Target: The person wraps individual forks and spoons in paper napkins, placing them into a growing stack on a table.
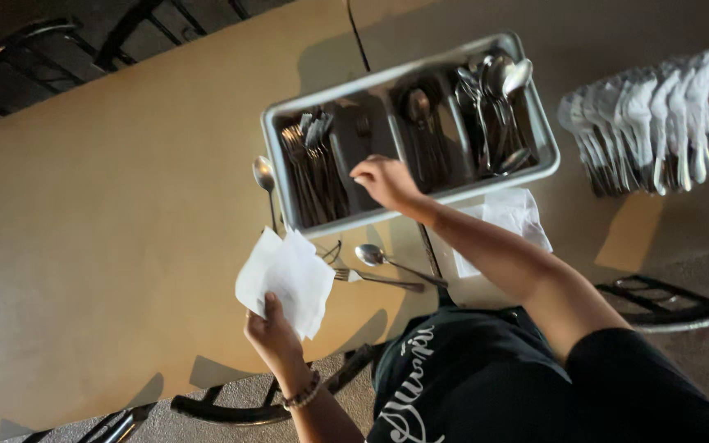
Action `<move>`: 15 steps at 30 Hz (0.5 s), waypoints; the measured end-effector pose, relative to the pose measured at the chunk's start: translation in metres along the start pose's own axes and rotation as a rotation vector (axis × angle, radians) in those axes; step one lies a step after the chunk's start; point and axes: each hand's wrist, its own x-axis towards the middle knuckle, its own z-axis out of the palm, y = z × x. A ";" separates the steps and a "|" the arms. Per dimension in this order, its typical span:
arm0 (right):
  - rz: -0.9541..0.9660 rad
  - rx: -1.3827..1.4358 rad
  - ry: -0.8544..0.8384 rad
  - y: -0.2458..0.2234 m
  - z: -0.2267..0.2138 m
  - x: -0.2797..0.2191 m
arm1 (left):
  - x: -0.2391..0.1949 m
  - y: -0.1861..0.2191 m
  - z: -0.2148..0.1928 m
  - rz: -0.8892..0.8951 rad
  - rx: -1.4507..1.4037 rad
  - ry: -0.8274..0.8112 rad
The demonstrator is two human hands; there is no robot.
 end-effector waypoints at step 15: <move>0.581 -0.440 -0.276 -0.013 0.103 0.045 | -0.012 -0.018 0.006 -0.008 0.106 -0.015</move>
